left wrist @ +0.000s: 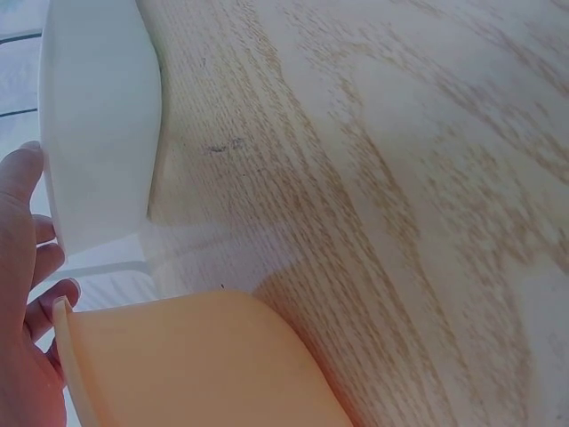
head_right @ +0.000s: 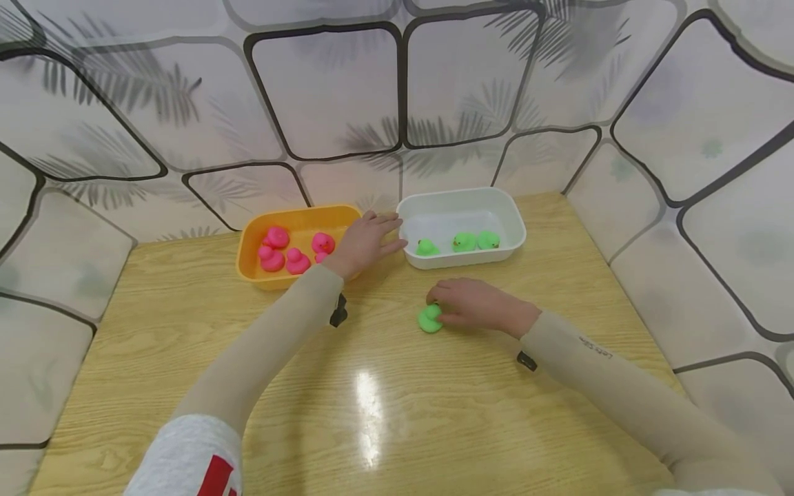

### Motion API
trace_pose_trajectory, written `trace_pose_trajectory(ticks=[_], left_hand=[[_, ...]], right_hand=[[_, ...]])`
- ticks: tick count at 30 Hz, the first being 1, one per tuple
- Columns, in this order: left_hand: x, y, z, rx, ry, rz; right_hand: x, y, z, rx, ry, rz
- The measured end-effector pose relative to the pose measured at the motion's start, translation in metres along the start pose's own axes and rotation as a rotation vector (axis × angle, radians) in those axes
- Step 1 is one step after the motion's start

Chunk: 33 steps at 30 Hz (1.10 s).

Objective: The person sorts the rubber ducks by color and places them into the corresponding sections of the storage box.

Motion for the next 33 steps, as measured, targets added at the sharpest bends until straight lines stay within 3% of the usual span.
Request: trace_pose_trajectory(ticks=[14,33], left_hand=[[0.0,0.001,0.0,0.006,-0.004,-0.01],[0.0,0.001,-0.001,-0.008,-0.013,0.001]], right_hand=[[-0.008,0.006,0.002,0.017,-0.068,-0.019],[-0.018,0.03,0.009,-0.032,-0.086,0.065]])
Point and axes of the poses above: each hand's wrist, its own x-axis towards the middle knuckle, its own y-axis out of the back of the hand, z = x × y, the point moved 1 cm from there along x, towards the middle knuckle, and after that the axes turned 13 degrees about z, right-handed, at the moved point
